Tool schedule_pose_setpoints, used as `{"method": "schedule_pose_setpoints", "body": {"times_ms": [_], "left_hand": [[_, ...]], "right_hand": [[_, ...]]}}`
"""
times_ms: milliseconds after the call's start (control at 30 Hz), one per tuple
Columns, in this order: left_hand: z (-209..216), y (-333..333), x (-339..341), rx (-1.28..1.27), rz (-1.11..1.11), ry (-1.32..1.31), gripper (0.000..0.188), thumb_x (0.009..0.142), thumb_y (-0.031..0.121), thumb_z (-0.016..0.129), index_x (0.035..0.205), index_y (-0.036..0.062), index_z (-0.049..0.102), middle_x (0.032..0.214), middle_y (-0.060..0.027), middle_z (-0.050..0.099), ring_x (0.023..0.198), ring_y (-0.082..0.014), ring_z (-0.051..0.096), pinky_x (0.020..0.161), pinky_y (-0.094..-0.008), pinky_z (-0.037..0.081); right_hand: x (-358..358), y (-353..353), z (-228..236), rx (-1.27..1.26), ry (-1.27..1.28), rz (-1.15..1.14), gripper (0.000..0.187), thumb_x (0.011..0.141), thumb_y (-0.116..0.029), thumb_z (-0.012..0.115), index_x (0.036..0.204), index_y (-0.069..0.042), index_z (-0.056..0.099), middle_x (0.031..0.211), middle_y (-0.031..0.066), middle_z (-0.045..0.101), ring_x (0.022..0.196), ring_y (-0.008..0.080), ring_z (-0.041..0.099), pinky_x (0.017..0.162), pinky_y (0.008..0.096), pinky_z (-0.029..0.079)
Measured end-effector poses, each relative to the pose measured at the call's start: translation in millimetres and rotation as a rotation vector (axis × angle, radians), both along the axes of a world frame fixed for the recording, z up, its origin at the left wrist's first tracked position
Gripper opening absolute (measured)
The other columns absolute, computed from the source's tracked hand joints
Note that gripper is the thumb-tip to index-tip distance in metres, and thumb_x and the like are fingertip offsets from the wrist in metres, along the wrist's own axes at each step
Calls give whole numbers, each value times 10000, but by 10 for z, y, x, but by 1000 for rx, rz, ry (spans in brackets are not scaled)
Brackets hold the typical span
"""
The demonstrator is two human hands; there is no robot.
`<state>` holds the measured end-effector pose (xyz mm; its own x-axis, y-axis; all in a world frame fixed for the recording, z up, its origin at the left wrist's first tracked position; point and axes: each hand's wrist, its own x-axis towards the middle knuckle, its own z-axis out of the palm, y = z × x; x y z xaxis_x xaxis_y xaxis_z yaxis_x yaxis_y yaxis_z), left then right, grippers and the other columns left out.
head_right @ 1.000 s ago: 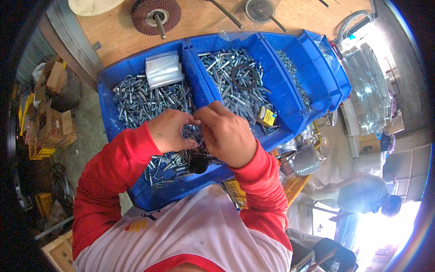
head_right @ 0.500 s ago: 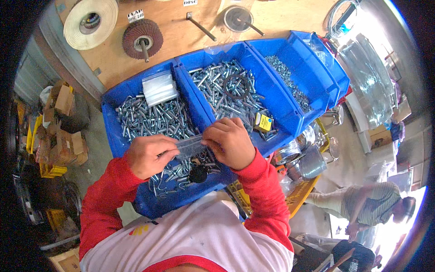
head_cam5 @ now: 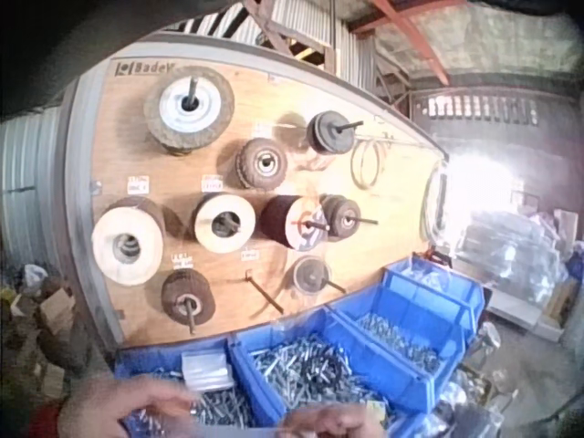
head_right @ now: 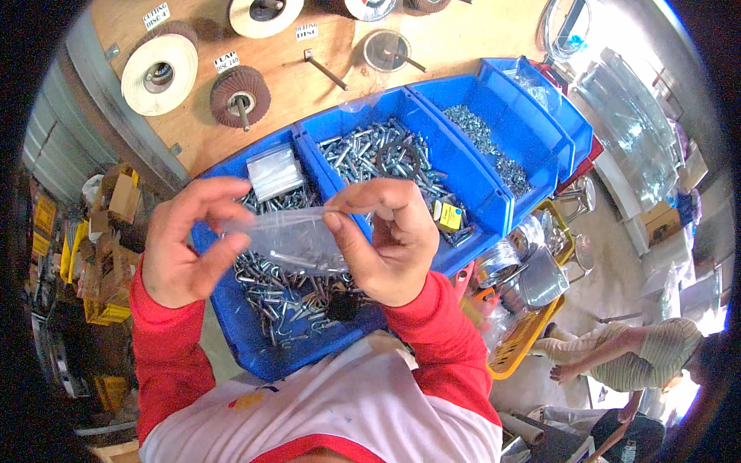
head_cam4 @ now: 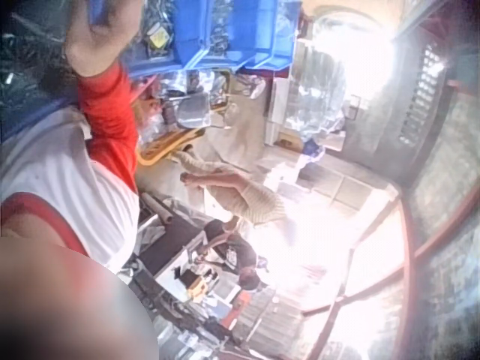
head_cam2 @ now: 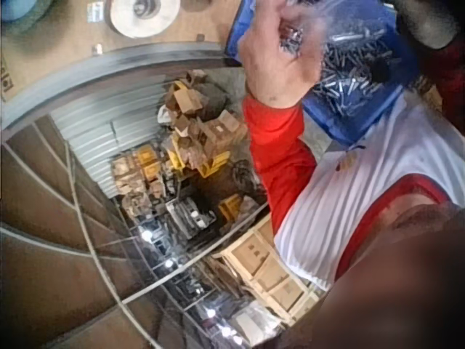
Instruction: The person sorts metal fasteners from a blue bin into small clear plastic bags. They repeatedly pick fasteners, place them into bags, and set the filled bags aside on the workbench.
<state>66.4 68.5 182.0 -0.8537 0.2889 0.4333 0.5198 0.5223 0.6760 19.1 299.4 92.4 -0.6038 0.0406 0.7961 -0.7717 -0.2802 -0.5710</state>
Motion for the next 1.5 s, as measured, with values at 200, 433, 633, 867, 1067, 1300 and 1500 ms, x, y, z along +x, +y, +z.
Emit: {"method": "schedule_pose_setpoints", "body": {"times_ms": [200, 433, 633, 867, 1067, 1300, 1500], "left_hand": [[-148, 416, -222, -123, -139, 338, 152, 818, 93, 768, 932, 11, 710, 840, -154, 718, 717, -347, 697, 607, -396, 520], [-122, 488, -273, -105, -226, 290, 56, 817, 76, 761, 822, 39, 719, 729, -111, 695, 636, -294, 669, 580, -380, 456], [-80, 435, -214, -321, -228, 284, 47, 802, 76, 753, 831, 55, 722, 739, -81, 702, 654, -272, 666, 629, -376, 426], [-75, 409, -175, -315, -262, 346, 33, 806, 76, 733, 802, 64, 703, 720, -66, 682, 632, -265, 635, 631, -384, 408], [-62, 378, -182, -320, -293, 304, 38, 802, 80, 745, 805, 68, 709, 697, -59, 665, 622, -258, 625, 635, -380, 405], [-78, 355, -167, -319, -300, 356, 46, 802, 92, 758, 828, 71, 726, 690, -59, 654, 622, -253, 623, 643, -373, 408], [-74, 331, -175, -281, -278, 391, 43, 798, 93, 757, 826, 76, 729, 688, -49, 649, 615, -248, 617, 643, -378, 404]], "right_hand": [[-26, -33, 210, 141, 212, -70, 338, 809, 178, 721, 1037, 18, 530, 906, 141, 674, 838, 217, 693, 755, 348, 562], [57, 224, 222, 335, 34, -65, 206, 833, 35, 785, 1029, 19, 722, 958, 139, 729, 833, 207, 708, 749, 320, 548], [69, 197, 48, 326, 74, -84, 128, 877, -37, 777, 894, 42, 678, 866, 170, 696, 793, 244, 667, 722, 342, 532], [97, 150, 37, 225, 33, 2, 86, 828, 19, 769, 882, 7, 702, 847, 120, 707, 756, 242, 677, 692, 330, 527], [92, 176, 19, 285, 113, -14, 88, 840, 16, 761, 902, 7, 699, 856, 120, 711, 764, 237, 670, 698, 340, 526], [121, 209, 21, 290, 105, 6, 93, 839, 5, 768, 899, 14, 697, 849, 129, 709, 768, 247, 670, 696, 341, 524], [116, 213, 14, 205, 76, 14, 120, 820, 18, 776, 920, 21, 710, 850, 133, 712, 774, 248, 675, 701, 347, 525]]}}
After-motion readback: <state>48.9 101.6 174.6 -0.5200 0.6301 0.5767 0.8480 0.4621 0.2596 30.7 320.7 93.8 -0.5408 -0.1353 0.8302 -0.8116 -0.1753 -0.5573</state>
